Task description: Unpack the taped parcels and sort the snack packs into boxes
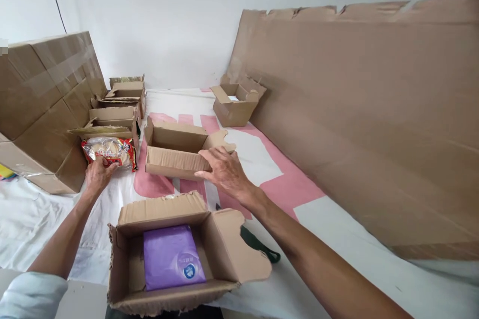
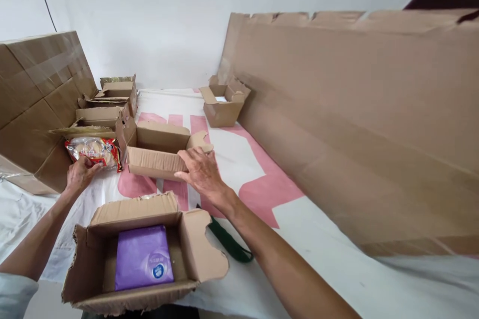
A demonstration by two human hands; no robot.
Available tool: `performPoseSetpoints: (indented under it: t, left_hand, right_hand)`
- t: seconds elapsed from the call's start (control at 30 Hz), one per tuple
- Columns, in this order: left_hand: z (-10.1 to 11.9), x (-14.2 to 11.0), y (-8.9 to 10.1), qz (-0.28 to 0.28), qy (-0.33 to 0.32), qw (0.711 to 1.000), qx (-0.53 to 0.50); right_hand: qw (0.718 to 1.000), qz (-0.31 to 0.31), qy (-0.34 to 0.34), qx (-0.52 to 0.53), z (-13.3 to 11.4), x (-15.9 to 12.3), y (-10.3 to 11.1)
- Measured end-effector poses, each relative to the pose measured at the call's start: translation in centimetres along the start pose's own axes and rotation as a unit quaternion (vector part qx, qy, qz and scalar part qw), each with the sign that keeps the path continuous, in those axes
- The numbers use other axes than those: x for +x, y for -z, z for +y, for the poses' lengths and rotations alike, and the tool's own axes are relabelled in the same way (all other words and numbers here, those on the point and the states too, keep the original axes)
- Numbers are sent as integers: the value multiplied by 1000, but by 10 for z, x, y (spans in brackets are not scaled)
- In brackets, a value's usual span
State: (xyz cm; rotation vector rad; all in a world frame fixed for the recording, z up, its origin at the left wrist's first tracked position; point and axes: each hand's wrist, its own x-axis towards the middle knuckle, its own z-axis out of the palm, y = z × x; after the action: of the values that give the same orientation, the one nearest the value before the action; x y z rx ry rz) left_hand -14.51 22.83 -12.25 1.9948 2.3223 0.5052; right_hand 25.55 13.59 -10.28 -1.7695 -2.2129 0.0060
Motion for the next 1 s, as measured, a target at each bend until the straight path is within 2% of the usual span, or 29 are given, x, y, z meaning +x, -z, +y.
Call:
performPoseSetpoints:
  t: [0.13,0.23,0.43,0.53,0.8,1.0]
  left_hand:
    - [-2,9,-3,6,-14,1000,-12]
    - [-5,15,-1,0,-18,1000,-20]
    - [-10,24,1,-5,-23,999,-27]
    - [-8,32,-1,-6,-17,1000,-24]
    - [15,69,-6,4,-27,1000,10]
    - [17,84,-2,-3,-20,999,35]
  right_hand:
    - [998,-17,45,43,9,-5,-4]
    - [998,11,44,34,17,-12,-11]
    - [979,192,72,16,43,-32,-32]
    - [969,231,84,13,49,-38,-37]
    - [967,234,97,13,44,-37,-41]
    - [970,223,96,14,46,-39,-42]
